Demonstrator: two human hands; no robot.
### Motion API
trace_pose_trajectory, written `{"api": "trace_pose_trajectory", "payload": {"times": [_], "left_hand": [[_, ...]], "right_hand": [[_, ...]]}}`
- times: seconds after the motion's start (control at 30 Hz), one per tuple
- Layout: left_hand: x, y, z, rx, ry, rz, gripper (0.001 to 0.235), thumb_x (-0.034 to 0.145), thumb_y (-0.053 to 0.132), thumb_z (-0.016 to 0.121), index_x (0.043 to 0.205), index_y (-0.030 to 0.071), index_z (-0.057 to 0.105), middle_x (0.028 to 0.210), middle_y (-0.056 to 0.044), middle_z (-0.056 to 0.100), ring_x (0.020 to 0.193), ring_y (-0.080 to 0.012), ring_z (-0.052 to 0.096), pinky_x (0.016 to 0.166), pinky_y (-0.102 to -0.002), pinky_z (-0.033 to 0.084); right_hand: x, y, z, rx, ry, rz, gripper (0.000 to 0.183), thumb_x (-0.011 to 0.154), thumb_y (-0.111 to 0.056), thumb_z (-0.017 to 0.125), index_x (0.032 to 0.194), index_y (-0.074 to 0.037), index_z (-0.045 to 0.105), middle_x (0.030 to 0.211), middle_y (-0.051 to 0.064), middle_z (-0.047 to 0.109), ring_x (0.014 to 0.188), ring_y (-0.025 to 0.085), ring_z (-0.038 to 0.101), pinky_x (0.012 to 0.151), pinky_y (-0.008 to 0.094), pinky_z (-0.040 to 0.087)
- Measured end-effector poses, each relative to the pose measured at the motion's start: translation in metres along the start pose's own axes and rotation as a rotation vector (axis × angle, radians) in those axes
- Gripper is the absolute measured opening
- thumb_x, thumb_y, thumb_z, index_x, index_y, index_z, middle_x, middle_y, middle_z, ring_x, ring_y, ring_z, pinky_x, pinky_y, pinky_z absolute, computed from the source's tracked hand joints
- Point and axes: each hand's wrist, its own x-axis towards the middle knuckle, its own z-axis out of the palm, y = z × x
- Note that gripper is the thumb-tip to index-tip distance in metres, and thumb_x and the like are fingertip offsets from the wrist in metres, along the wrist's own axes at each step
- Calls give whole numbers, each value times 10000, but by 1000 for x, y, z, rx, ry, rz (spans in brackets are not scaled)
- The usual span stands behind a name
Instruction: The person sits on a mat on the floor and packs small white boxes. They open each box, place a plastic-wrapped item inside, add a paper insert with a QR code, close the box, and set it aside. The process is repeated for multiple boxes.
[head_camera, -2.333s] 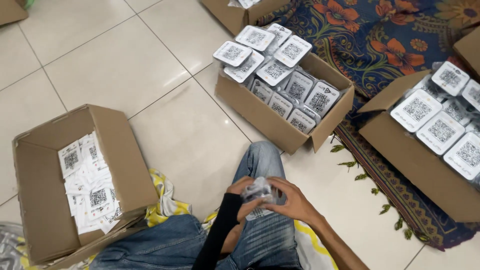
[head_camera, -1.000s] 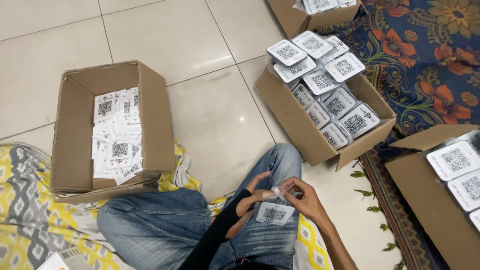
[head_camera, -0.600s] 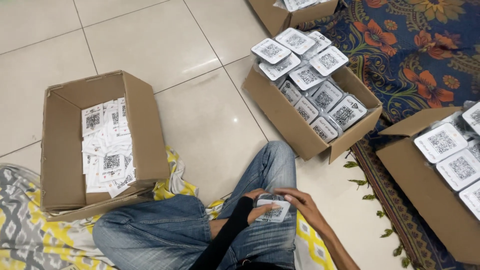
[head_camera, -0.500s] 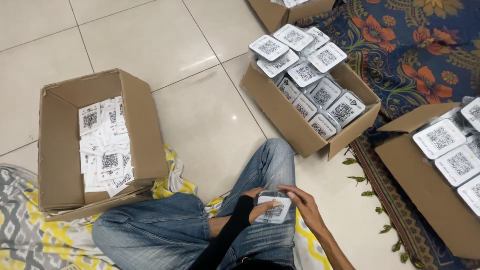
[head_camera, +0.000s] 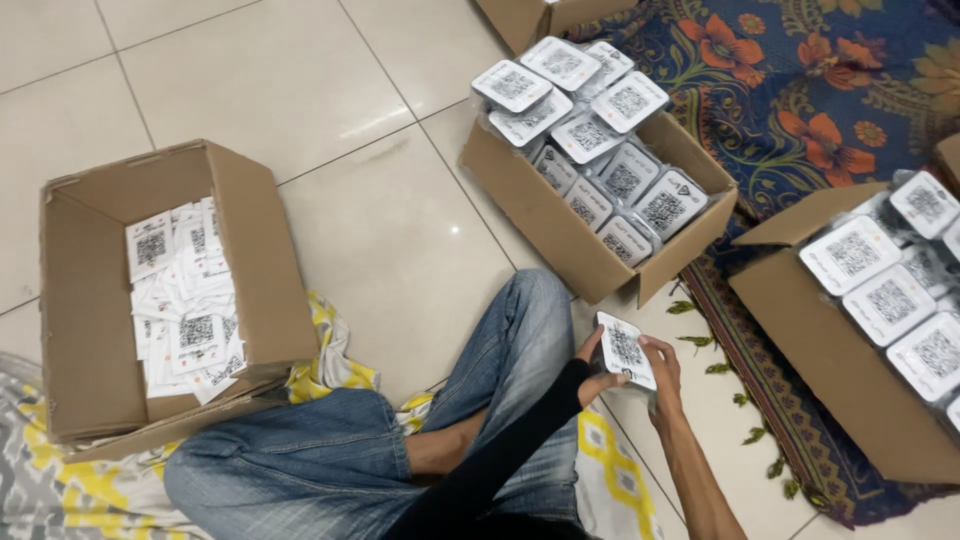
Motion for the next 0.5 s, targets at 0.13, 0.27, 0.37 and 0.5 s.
{"api": "trace_pose_trajectory", "payload": {"times": [0.13, 0.27, 0.37, 0.5], "left_hand": [[26, -133, -32, -3, 124, -133, 1061, 791, 75, 787, 1635, -28, 152, 1569, -307, 452, 1426, -338, 494, 1175, -387, 403], [20, -147, -34, 489, 248, -25, 993, 805, 104, 797, 1623, -37, 253, 1608, -329, 316, 1459, -373, 432, 1181, -413, 433], [1, -98, -29, 594, 209, 100, 968, 816, 78, 824, 1613, -23, 284, 1657, -362, 167, 1532, -402, 296, 1198, -435, 406], [-33, 22, -11, 698, 204, 131, 950, 789, 53, 829, 1607, 27, 348, 1670, -275, 262, 1565, -390, 256, 1234, -473, 310]], "right_hand": [[-2, 11, -10, 40, -100, 18, 529, 1048, -413, 610, 1357, 17, 603, 1170, 117, 669, 1020, 193, 628, 867, 318, 509], [-31, 3, -4, -156, -120, 45, 609, 962, -401, 583, 1496, -115, 524, 1371, 84, 611, 1213, 192, 555, 1012, 330, 428], [-27, 15, -9, -312, -118, -24, 619, 950, -341, 607, 1521, -130, 489, 1456, 99, 559, 1312, 214, 500, 1090, 364, 373], [-48, -18, 17, -643, -27, -540, 485, 1005, -236, 584, 1454, -60, 530, 1515, 158, 504, 1416, 312, 450, 1174, 430, 326]]}}
